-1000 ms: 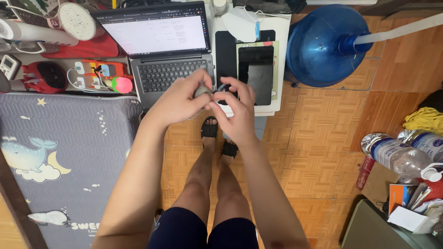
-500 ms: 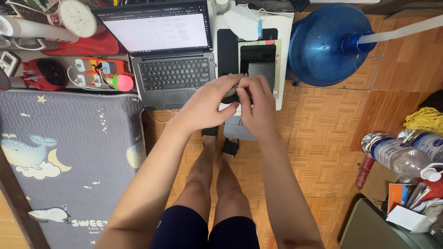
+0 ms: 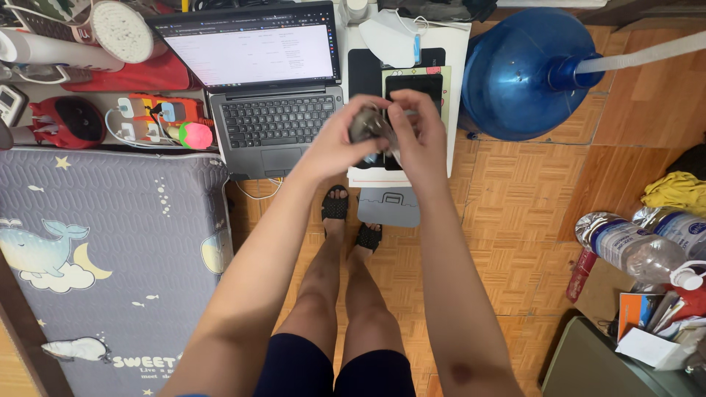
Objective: The person organizes a cluttered desk by moving a laptop, a tablet, a mouse, keys, and a face mask. They arrange these items on a white surface and a small stool, then pick up a blue shark plush toy from the bed.
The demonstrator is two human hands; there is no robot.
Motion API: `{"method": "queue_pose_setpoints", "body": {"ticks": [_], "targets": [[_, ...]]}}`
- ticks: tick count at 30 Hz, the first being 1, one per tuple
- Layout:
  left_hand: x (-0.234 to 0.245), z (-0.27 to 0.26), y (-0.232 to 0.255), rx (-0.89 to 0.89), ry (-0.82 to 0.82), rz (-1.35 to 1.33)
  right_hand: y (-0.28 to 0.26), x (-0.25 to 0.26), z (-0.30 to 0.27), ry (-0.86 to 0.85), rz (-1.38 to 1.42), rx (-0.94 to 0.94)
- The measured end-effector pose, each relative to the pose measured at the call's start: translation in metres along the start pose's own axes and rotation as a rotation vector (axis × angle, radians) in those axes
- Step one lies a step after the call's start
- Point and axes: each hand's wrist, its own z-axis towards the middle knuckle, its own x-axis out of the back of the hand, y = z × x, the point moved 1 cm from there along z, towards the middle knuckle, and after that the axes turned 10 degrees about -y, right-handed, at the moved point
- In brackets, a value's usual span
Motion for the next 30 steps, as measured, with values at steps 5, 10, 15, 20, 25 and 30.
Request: {"method": "queue_pose_setpoints", "body": {"ticks": [5, 10, 15, 20, 25, 30], "targets": [[0.027, 0.017, -0.038, 0.239, 0.180, -0.430, 0.042, 0.002, 0.017, -0.001, -0.041, -0.112], [0.041, 0.047, -0.081, 0.492, 0.291, -0.532, 0.085, -0.005, 0.035, 0.093, -0.431, 0.005], [0.051, 0.085, -0.115, 0.703, 0.405, -0.441, 0.135, -0.006, 0.072, 0.113, -0.560, -0.165], [0.057, 0.116, -0.161, 0.732, 0.399, -0.432, 0.171, 0.000, 0.098, 0.138, -0.566, -0.271], [0.061, 0.127, -0.214, 0.627, 0.363, -0.400, 0.185, 0.002, 0.105, 0.160, -0.645, -0.282], [0.056, 0.128, -0.224, 0.448, 0.382, -0.130, 0.183, 0.001, 0.108, 0.202, -0.672, -0.234]]}}
